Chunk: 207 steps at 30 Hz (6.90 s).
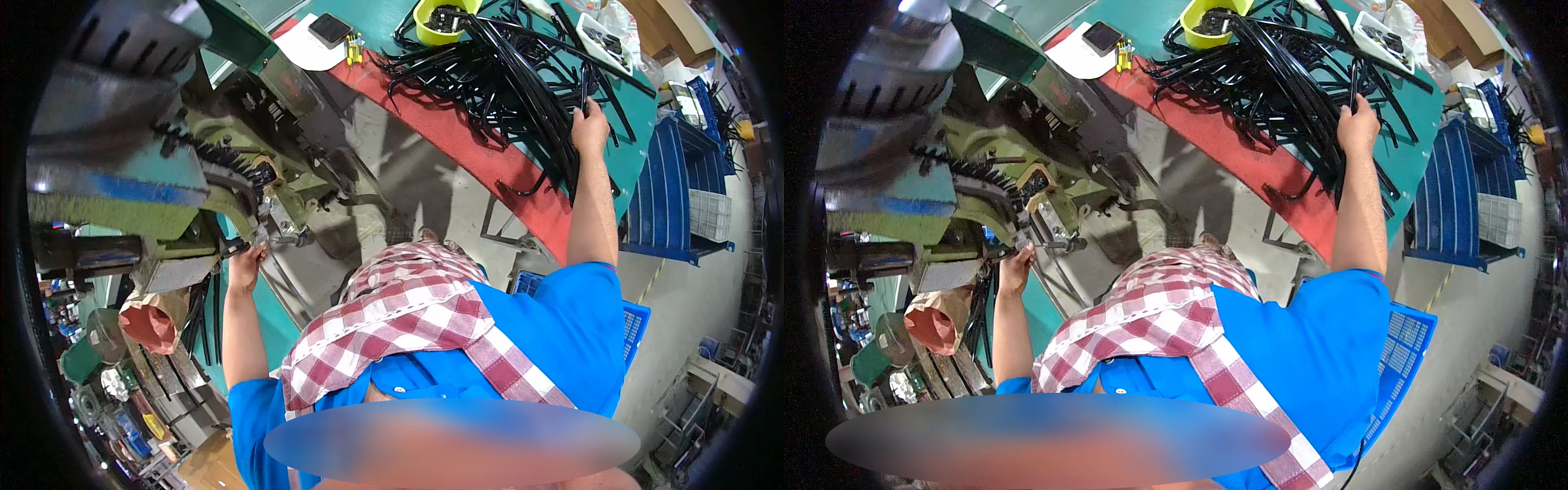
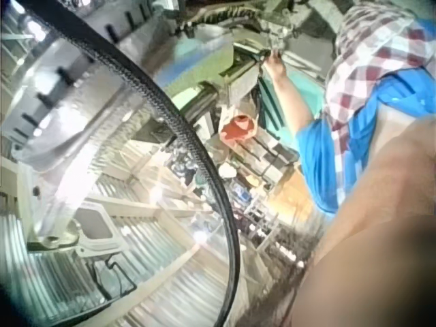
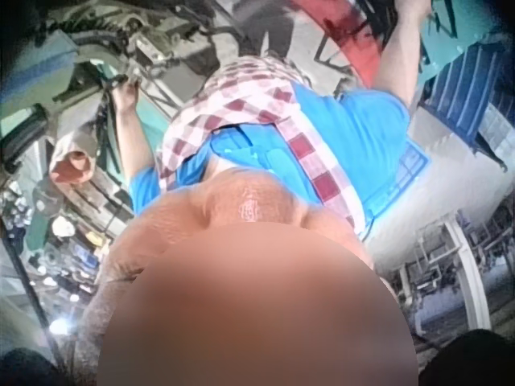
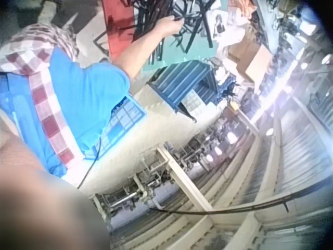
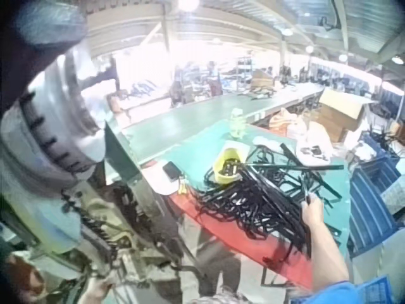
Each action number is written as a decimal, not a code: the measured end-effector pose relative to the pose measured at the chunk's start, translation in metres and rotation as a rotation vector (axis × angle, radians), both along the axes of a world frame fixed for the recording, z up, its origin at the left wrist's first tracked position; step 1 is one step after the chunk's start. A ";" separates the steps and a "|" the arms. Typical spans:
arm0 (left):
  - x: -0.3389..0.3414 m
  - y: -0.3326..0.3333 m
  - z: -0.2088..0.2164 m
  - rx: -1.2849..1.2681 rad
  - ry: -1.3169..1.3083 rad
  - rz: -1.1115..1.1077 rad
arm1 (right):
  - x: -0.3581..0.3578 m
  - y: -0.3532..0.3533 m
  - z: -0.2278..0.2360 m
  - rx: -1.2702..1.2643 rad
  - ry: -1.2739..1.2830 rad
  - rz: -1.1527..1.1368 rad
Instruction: The person repeatedly picks up black plastic hanger parts, inserts them into a green machine, and removes the assembled hangers. The finished hangers are placed into a cardboard box.
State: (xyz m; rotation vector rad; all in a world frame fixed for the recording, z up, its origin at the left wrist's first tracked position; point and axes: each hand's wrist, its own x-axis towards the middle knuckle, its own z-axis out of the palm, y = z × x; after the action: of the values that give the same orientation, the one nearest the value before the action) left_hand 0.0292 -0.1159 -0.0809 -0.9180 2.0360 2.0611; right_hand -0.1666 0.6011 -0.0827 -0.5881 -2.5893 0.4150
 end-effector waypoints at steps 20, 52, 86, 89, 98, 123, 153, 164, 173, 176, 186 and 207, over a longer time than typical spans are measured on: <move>0.043 0.045 -0.054 -0.090 -0.228 -0.318 | 0.009 0.007 0.045 0.277 -0.177 0.269; 0.002 0.203 -0.073 -0.028 -0.123 -0.492 | 0.008 0.078 0.011 0.232 -0.264 0.269; 0.035 0.158 0.120 -0.174 0.447 -1.282 | 0.099 -0.101 -0.026 -0.464 -1.385 0.565; 0.055 0.143 0.118 0.173 0.199 -1.013 | 0.105 -0.116 -0.076 -0.485 -1.672 0.593; 0.044 0.145 0.037 0.602 0.111 -0.566 | 0.119 -0.290 -0.055 -1.018 -0.801 1.267; -0.003 0.114 0.007 0.123 0.333 0.007 | 0.116 -0.421 0.012 -0.956 -0.632 1.197; 0.130 -0.078 -0.119 -1.384 -0.602 -0.018 | 0.088 -0.354 -0.009 -0.762 -0.690 1.204; 0.153 0.040 -0.030 -1.120 0.019 -0.246 | 0.092 -0.371 0.019 -0.265 0.000 1.585; 0.105 0.097 0.014 -0.840 0.257 -0.511 | 0.096 -0.356 0.055 -0.060 0.196 1.543; 0.094 0.100 0.018 -0.797 0.297 -0.593 | 0.102 -0.340 0.059 0.047 0.129 1.593; 0.092 0.134 0.012 -0.542 0.263 -0.803 | 0.133 -0.294 0.033 0.147 -0.437 1.529; 0.155 0.187 -0.034 -0.539 0.136 -0.513 | 0.097 -0.310 0.028 0.190 -0.641 1.768</move>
State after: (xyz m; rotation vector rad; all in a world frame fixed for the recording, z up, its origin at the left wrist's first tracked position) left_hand 0.1838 0.0713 -0.1145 -0.2411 2.6077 1.3669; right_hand -0.0696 0.2911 -0.0552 2.0775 -2.8933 0.4550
